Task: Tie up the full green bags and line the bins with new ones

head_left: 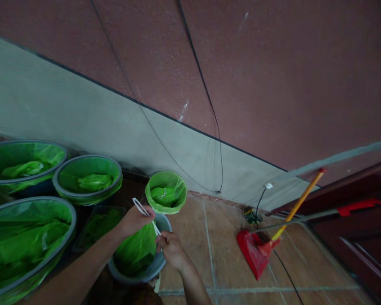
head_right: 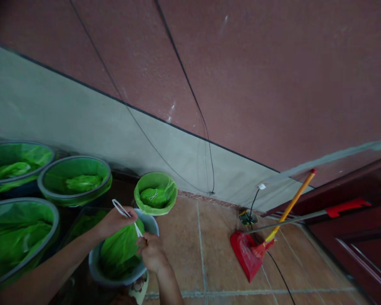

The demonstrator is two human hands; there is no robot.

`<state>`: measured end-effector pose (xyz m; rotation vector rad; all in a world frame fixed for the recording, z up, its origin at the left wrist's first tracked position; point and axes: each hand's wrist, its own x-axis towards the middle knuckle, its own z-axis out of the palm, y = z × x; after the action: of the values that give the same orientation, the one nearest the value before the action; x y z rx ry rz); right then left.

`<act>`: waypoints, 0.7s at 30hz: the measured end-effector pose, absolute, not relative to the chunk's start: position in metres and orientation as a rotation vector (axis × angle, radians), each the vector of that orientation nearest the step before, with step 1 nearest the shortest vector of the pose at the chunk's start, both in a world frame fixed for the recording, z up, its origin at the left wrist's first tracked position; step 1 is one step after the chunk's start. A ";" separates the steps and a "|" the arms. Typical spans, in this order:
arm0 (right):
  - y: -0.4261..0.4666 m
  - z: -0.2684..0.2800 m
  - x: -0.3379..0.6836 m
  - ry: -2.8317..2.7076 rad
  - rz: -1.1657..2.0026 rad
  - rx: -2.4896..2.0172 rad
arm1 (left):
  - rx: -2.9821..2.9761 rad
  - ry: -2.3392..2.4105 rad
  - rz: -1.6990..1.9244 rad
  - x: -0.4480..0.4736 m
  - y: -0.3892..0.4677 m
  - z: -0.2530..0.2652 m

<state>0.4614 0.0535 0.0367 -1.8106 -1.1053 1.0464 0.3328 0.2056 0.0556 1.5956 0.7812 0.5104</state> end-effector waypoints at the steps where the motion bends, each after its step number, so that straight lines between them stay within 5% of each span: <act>1: 0.057 0.034 0.464 -1.107 0.993 -1.835 | 1.617 0.779 0.526 0.333 0.206 0.055; 6: 0.089 0.037 0.471 -0.945 0.656 -1.820 | 1.635 0.767 0.581 0.340 0.203 0.051; 13: 0.119 0.042 0.465 -0.701 1.077 -1.580 | 1.618 0.826 0.713 0.346 0.188 0.049; 21: 0.115 0.043 0.459 -0.312 1.208 -1.458 | 1.544 0.921 0.622 0.339 0.197 0.051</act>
<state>0.4591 0.1155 0.0433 -1.4579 -0.3124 1.2077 0.3393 0.1967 0.0512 1.5445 0.9209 0.6215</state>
